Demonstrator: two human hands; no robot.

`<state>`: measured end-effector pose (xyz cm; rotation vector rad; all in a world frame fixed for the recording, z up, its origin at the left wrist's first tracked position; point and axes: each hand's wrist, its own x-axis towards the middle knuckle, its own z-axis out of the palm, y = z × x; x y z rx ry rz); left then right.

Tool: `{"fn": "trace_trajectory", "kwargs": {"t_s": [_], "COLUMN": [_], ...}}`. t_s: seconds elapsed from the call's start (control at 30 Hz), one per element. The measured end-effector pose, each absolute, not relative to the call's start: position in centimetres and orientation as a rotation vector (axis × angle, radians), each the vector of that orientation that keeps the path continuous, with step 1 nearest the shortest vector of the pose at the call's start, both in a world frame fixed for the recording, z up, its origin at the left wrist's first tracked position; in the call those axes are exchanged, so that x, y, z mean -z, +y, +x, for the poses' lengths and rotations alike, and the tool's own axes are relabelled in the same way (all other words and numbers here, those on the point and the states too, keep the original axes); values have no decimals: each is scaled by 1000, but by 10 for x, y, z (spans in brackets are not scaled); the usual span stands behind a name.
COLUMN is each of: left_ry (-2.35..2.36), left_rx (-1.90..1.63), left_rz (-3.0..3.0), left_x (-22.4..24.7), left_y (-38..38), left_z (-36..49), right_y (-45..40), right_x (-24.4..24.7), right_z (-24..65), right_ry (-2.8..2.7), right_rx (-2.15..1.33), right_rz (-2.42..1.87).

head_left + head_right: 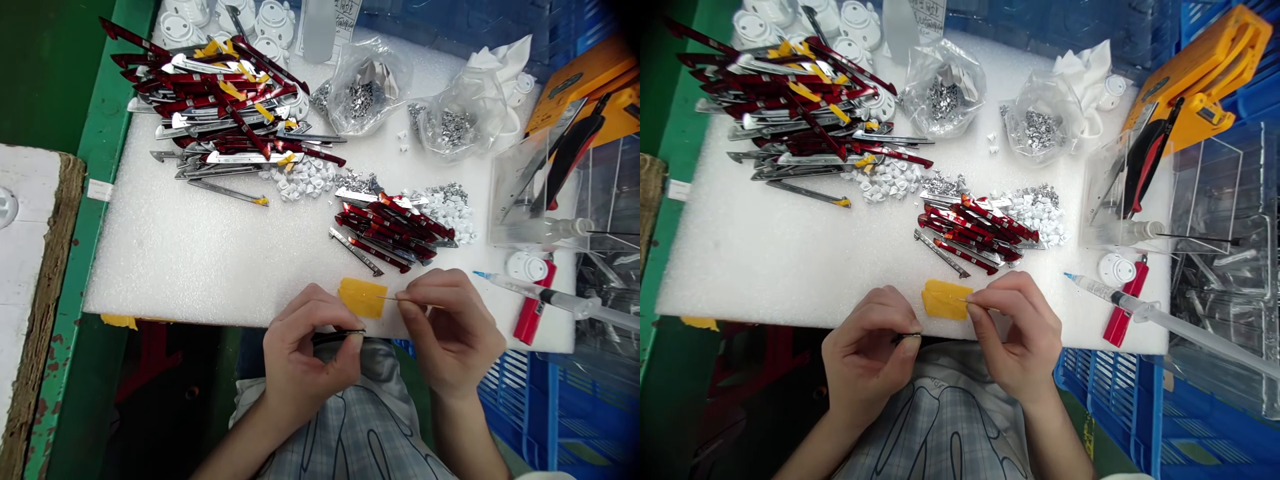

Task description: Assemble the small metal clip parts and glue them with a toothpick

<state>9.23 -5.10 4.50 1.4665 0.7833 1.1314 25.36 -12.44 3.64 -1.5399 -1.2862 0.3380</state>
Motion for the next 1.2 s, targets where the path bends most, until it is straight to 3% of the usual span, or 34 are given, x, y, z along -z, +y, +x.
{"fn": "trace_trajectory", "kwargs": {"t_s": [0.37,0.77,1.2], "left_ry": [798,812,809], "left_rx": [-1124,-1083,-1070], "left_rz": [1473,1497,1484], "left_x": [-46,-44,-43], "left_y": [-51,-54,-54], "left_z": [93,93,92], "right_y": [-125,-116,-117], "right_x": [-38,-43,-42], "right_z": [251,242,239], "right_ry": [-1365,-985,-998], "right_rx": [-371,-711,-711], "right_rz": [-1566,-1154,-1176]}}
